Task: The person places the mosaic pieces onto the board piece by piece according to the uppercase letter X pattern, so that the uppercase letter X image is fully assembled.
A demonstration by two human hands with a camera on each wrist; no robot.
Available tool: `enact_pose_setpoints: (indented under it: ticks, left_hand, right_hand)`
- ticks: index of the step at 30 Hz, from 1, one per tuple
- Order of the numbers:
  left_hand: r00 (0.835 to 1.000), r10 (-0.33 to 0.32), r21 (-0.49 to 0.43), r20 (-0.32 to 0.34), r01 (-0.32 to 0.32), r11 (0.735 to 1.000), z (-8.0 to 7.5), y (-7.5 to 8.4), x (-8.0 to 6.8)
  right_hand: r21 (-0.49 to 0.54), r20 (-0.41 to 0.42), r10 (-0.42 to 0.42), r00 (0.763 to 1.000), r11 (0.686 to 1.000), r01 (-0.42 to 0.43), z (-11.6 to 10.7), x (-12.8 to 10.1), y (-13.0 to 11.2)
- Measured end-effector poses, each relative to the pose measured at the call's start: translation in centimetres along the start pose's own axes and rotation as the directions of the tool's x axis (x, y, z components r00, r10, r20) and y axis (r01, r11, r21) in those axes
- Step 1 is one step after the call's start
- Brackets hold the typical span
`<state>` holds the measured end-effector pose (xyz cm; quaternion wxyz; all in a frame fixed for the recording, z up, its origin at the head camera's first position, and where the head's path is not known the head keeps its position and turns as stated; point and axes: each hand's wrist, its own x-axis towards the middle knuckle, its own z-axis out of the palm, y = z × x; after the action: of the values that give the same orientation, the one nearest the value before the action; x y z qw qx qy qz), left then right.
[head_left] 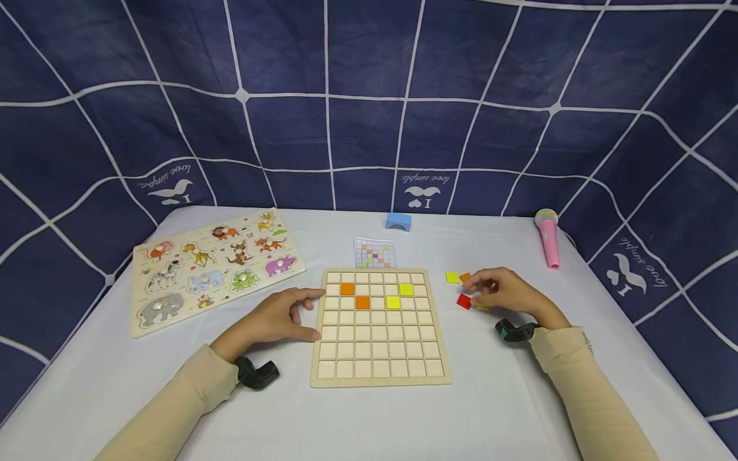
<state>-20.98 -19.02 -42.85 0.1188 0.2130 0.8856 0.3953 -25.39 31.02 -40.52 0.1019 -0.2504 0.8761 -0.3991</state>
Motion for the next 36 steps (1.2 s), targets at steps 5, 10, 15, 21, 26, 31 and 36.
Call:
enact_pose_setpoints:
  ticks: [5,10,15,21,26,31,36]
  left_hand:
    - [1.0,0.001,-0.004,-0.001,-0.001,1.0,0.0,0.0,0.0]
    - [1.0,0.003,-0.002,0.0,-0.003,1.0,-0.1,0.1,0.0]
    - [1.0,0.002,-0.002,-0.001,-0.002,1.0,0.0,0.0,0.0]
    - [1.0,0.001,-0.004,0.0,-0.001,1.0,0.0,0.0,0.0]
    - [1.0,-0.003,-0.003,0.0,0.003,1.0,0.0,0.1,0.0]
    - [1.0,0.004,0.001,-0.003,-0.004,1.0,0.0,0.1,-0.1]
    - [1.0,0.011,0.001,-0.002,-0.011,1.0,0.0,0.0,0.0]
  right_hand:
    - [-0.049,0.025,-0.02,0.999,0.999,0.021,0.3,0.0,0.0]
    - [-0.079,0.057,-0.035,0.998,0.996,0.039,0.6,0.1,-0.3]
    - [-0.125,0.065,-0.016,0.998,0.992,0.024,0.8,0.3,-0.3]
    - [-0.158,0.036,-0.008,0.999,0.987,0.014,1.1,0.6,-0.2]
    - [-0.155,0.01,-0.011,1.0,0.988,0.012,1.5,0.7,-0.5]
    - [-0.163,-0.005,-0.015,1.0,0.987,0.014,1.8,0.7,-0.7]
    - [-0.177,-0.007,-0.013,1.0,0.984,0.012,1.9,0.8,-0.8]
